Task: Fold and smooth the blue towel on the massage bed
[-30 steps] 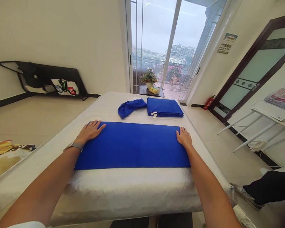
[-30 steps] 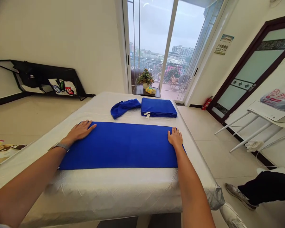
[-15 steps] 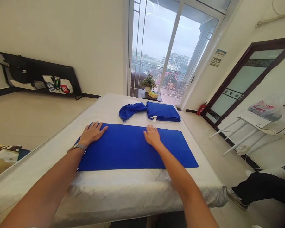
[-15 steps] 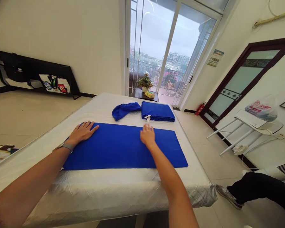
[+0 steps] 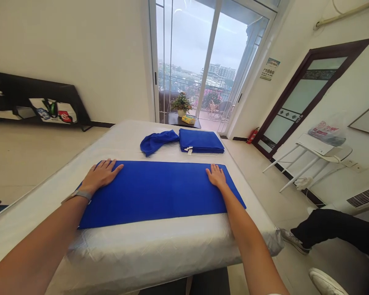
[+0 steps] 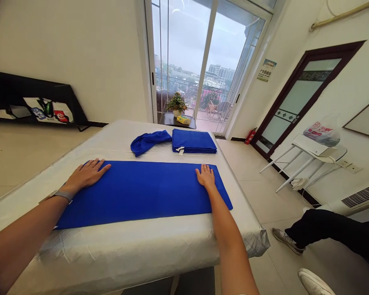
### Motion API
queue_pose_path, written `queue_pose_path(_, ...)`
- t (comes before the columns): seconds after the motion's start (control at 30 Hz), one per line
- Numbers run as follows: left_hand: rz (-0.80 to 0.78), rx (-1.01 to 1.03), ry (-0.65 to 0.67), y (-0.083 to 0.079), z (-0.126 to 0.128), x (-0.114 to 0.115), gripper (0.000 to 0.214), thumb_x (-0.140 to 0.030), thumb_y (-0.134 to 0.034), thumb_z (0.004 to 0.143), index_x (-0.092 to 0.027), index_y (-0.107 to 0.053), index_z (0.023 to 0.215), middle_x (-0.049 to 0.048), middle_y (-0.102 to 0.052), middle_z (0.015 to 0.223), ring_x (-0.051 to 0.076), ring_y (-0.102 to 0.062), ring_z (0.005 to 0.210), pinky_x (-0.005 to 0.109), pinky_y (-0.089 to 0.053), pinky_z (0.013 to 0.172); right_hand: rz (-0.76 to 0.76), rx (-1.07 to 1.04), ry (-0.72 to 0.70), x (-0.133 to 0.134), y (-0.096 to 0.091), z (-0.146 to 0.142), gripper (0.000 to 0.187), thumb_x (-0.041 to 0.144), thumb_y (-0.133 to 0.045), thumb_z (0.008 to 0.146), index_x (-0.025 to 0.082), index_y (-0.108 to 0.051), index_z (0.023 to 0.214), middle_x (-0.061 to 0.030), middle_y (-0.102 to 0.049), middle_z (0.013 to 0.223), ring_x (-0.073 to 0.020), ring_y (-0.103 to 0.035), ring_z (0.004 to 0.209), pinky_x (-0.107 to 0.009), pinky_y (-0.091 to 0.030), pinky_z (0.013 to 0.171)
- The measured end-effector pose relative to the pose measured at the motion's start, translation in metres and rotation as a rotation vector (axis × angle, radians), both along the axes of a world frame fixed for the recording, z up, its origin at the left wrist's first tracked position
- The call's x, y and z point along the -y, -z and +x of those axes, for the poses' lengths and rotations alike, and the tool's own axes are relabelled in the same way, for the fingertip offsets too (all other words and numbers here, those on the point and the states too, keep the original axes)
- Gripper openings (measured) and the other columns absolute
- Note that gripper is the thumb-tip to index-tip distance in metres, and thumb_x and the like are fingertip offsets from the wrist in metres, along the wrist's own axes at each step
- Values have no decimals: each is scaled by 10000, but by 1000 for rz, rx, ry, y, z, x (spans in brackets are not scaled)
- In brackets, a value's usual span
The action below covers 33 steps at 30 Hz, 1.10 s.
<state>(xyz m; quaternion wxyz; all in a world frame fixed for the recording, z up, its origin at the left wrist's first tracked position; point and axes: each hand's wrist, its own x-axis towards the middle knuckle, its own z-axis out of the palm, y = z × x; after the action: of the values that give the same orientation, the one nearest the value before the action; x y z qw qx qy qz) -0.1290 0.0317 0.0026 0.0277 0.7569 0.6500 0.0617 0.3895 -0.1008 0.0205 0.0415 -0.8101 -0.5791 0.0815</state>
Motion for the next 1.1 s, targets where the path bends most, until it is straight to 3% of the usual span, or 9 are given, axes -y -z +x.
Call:
queue_pose_path(0.13,-2,-26,-13,1,0,-2,764,-636,-190,986,-151,-238,1575,124,-245,1653,283,-219,1518,512,-170,1211,20,27,103,13,7,47,732,548,-117,1024,104,-142,1606,-67,-131,1677,-176,-88,1541,-378,-53,1240)
queue_pose_path(0.3,-7,-64,-19,-2,-1,-1,718,-564,-201,1003,-124,-247,1569,136,-240,1652,290,-215,1518,517,-161,1211,53,20,99,12,13,50,744,549,-98,1016,98,-143,1605,-65,-128,1678,-175,-81,1541,-380,-46,1242)
queue_pose_path(0.4,94,-98,24,-8,17,7,691,-483,-203,1008,-58,-281,1548,185,-254,1638,304,-207,1520,508,-155,1215,60,15,98,12,14,49,739,544,-101,1015,100,-155,1605,-65,-140,1676,-182,-91,1540,-384,-48,1242)
queue_pose_path(0.6,130,-50,429,-12,134,49,658,-425,-154,1008,-71,-374,1517,162,-332,1610,247,-238,1518,442,-155,1233,50,32,97,12,13,50,736,536,-111,1015,99,-145,1606,-70,-147,1675,-183,-83,1542,-388,-51,1242)
queue_pose_path(0.7,60,46,509,-7,191,77,741,-578,-146,996,-124,-300,1561,121,-272,1635,240,-196,1530,440,-144,1240,52,36,99,12,12,50,733,532,-119,1015,98,-154,1605,-69,-150,1675,-182,-88,1541,-382,-53,1242)
queue_pose_path(0.77,15,76,515,-4,204,90,801,-662,-160,968,-152,-253,1579,105,-245,1642,242,-176,1534,448,-129,1243,51,35,103,12,11,49,730,531,-120,1016,101,-154,1605,-65,-149,1675,-180,-92,1540,-378,-55,1242)
queue_pose_path(0.83,-32,71,488,-3,193,97,851,-710,-169,945,-153,-217,1586,95,-220,1649,245,-156,1539,451,-107,1247,53,32,106,12,12,50,731,532,-116,1016,102,-151,1606,-61,-147,1676,-179,-95,1540,-376,-61,1241)
queue_pose_path(0.9,-69,48,422,-3,160,97,877,-731,-173,930,-153,-191,1590,86,-192,1657,253,-142,1541,462,-89,1248,61,32,101,12,13,50,735,536,-118,1015,98,-153,1605,-61,-148,1675,-185,-100,1540,-379,-68,1242)
queue_pose_path(1.1,-55,-52,70,2,10,86,871,-694,-178,931,-126,-174,1591,133,-171,1663,312,-139,1538,519,-128,1230,50,46,98,10,14,52,732,527,-122,1016,92,-149,1604,-74,-149,1675,-188,-96,1540,-385,-58,1240)
